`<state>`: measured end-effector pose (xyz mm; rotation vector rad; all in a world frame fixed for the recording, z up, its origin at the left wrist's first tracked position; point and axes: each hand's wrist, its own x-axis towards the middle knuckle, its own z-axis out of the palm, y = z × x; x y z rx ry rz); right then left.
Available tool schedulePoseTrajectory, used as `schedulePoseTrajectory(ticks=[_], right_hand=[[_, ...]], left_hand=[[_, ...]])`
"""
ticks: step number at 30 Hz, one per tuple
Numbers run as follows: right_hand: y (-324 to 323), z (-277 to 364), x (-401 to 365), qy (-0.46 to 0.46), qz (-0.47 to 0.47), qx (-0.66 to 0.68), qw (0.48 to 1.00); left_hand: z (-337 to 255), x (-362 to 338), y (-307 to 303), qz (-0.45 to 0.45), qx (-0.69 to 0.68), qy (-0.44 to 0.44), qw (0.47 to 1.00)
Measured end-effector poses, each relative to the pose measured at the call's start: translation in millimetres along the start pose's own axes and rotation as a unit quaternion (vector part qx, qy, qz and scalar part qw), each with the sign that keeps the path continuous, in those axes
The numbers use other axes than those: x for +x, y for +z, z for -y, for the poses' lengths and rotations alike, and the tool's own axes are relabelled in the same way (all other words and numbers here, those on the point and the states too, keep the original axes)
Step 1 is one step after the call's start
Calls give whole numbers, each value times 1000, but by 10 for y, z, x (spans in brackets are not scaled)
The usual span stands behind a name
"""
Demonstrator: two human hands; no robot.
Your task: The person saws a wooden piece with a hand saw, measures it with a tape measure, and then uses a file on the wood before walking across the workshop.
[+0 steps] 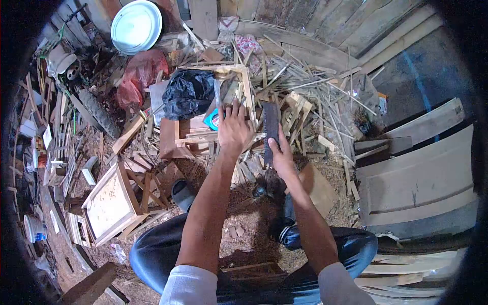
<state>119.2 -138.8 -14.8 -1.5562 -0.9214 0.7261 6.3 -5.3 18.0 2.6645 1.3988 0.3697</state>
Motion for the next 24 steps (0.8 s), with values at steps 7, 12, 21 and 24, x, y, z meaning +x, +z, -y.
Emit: schedulePoseTrajectory(ticks=[7,12,21,24], right_hand=[[-87,221,-95,-26,-14,-229,973],[-25,436,-183,-5,34,-369,929],[154,567,-191,-31,39,-492,869],[182,605,-199,-55,43,-510,857]], left_hand=[[22,11,41,-20,5,10,1000],[18,-4,63,-39,-2,19,999],[3,-13,54,-43,-15,6,999],[17,-1,64,-48,-11,10,999]])
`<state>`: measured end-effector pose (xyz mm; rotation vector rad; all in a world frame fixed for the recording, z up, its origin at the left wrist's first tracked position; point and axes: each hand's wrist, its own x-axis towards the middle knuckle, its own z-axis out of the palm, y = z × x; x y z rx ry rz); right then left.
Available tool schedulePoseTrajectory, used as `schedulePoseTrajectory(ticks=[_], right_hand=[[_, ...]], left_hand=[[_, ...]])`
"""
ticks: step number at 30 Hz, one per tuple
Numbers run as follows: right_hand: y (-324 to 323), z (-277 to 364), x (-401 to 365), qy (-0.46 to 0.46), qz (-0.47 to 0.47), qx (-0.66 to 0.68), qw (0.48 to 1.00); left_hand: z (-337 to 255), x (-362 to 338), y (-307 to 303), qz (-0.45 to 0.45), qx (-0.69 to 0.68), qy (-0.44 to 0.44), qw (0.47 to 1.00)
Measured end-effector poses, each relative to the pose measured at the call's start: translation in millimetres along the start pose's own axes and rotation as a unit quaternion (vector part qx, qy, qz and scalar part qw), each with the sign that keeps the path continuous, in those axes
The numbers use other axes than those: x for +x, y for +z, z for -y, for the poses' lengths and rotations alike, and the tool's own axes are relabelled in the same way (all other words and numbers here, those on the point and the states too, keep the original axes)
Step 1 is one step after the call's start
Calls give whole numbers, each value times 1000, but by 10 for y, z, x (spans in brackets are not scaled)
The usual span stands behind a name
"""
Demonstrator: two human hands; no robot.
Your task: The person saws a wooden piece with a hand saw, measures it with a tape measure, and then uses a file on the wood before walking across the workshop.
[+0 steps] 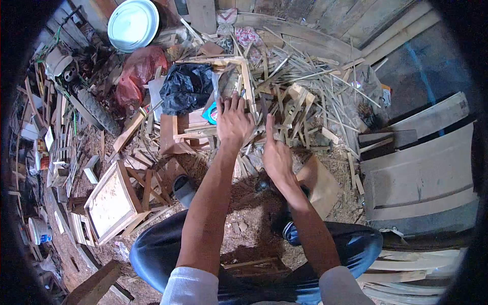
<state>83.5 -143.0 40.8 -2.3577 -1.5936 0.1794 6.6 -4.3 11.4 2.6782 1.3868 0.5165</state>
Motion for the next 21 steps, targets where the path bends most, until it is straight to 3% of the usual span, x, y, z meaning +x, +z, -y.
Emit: schedulePoseTrajectory(ticks=[3,5,6,7,8,10,11,13,15,17,19,21], right_hand=[[57,28,-52,13,21,-2,1000],[155,54,-251,3,-33,-1,999],[61,167,-552,13,13,-19,1000],[302,76,-961,-16,-19,51,998],[223,183,-1214,135,228,17,964],[872,-297,-1973,10,-18,33,999],[647,-263,-1772,3,-32,35,999],[-124,5,-1499,229,108,163,954],[52,-246,-1167,49,-83,129,987],[-102,-143,-623,48,-24,166,985],[-239,-10,-243,36,24,161,986],[-36,-55,61,30,12,129,991]], left_hand=[[-4,-13,12,-23,-10,-1,1000],[-7,-44,4,-13,-9,0,1000],[-10,-28,-18,17,-2,-11,1000],[-22,9,-60,43,4,-26,999],[-17,19,-38,42,8,-22,999],[-35,-56,68,19,2,-9,1000],[15,7,66,0,4,-5,1000],[7,-69,-33,57,-13,-15,998],[-14,-15,43,12,41,-6,999],[-39,20,-59,62,27,-24,997],[-36,9,-68,46,37,-18,998],[-25,27,-56,38,40,-17,998]])
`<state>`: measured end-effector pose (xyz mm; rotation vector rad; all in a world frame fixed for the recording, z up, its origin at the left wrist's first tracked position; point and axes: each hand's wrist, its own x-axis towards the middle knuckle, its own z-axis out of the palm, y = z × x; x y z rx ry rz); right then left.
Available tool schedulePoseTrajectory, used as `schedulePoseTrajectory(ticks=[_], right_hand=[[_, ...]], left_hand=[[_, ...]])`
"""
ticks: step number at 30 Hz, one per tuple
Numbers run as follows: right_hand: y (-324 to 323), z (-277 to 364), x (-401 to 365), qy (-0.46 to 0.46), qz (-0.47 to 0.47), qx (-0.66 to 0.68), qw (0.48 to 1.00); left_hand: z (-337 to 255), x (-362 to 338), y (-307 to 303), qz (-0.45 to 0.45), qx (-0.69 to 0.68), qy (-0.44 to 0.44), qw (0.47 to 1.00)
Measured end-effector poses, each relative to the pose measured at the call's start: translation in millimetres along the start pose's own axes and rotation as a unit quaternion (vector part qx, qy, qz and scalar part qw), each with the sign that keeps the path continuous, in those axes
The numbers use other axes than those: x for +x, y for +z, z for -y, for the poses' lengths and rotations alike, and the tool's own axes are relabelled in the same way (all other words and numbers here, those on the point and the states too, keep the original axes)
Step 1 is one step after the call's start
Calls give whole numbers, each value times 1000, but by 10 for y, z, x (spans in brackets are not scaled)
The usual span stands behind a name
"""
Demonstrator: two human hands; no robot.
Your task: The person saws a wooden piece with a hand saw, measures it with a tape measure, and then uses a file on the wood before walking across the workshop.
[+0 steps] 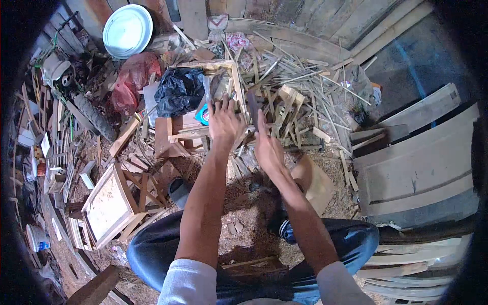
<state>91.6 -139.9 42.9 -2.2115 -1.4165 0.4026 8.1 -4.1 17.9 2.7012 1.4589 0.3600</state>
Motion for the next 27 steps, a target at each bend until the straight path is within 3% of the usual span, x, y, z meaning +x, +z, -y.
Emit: schedulePoseTrajectory(ticks=[9,12,14,16,18,19,21,22,24,26,27], right_hand=[[53,-114,81,-6,26,-50,998],[172,-106,61,-43,-45,-61,996],[239,-92,-132,4,15,-71,997],[423,-332,-885,-181,-148,0,972],[561,-581,-1533,-23,-15,-15,1000],[467,-595,-1592,-22,-27,-20,999],[287,-490,-1580,141,48,10,989],[268,-436,-1520,143,54,14,988],[110,-350,-1099,-62,-92,14,994],[-59,-109,-671,78,18,26,996],[-18,-95,-491,77,16,25,997]], left_hand=[[4,-33,73,-42,-7,10,999],[13,-24,84,-37,-11,7,999],[10,-35,101,-39,0,7,999],[11,-48,12,4,4,-6,1000],[-19,-2,-16,35,-5,-12,999],[-49,-4,-35,38,-6,-12,999],[-38,-5,-37,17,10,-13,1000],[0,-28,-1,23,14,-14,1000],[-23,-29,-54,27,9,-5,1000],[-27,-22,33,-10,-14,-3,1000],[-19,-21,46,-18,-13,1,1000]])
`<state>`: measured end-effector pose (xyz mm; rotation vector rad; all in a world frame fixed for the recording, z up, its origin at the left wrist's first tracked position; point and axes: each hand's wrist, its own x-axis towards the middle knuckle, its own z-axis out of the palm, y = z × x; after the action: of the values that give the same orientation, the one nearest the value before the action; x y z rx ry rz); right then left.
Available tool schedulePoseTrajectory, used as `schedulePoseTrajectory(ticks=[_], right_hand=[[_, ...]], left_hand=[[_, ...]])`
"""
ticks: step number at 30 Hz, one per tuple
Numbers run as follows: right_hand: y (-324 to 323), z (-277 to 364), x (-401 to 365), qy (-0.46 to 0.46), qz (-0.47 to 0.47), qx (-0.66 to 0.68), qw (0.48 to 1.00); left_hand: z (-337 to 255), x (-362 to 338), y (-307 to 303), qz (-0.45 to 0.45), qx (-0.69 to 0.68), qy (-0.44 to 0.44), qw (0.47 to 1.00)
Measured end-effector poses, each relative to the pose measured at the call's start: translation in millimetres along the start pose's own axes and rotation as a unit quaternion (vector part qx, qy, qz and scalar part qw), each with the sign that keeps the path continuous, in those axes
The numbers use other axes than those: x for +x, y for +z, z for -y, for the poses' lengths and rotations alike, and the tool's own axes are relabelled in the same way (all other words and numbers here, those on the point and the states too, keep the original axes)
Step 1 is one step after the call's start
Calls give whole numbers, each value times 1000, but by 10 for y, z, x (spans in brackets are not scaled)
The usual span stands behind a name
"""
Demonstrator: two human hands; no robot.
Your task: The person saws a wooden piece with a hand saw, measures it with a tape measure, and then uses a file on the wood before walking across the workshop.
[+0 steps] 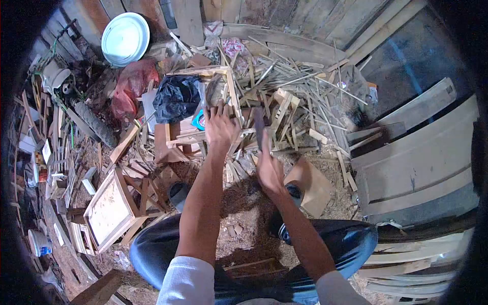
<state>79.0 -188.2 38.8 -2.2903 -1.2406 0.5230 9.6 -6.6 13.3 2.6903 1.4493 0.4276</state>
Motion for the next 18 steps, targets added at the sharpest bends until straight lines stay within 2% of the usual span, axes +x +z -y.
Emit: schedulePoseTrajectory(ticks=[2,9,11,13,14,18], right_hand=[[124,27,299,-84,-38,-19,996],[99,186,561,-68,-25,-81,994],[81,178,521,-88,-46,-70,993],[45,166,461,-27,-16,-14,999],[67,117,440,-45,-17,21,999],[83,16,410,-52,-27,-31,998]], left_hand=[[9,1,-38,3,-5,-3,1000],[20,-3,12,-27,-11,-1,1000],[23,-3,-15,-14,-3,-6,1000],[9,-10,-67,-5,-11,-6,1000],[5,-16,-51,-15,-6,-9,1000],[-6,-5,-82,14,9,-12,1000]])
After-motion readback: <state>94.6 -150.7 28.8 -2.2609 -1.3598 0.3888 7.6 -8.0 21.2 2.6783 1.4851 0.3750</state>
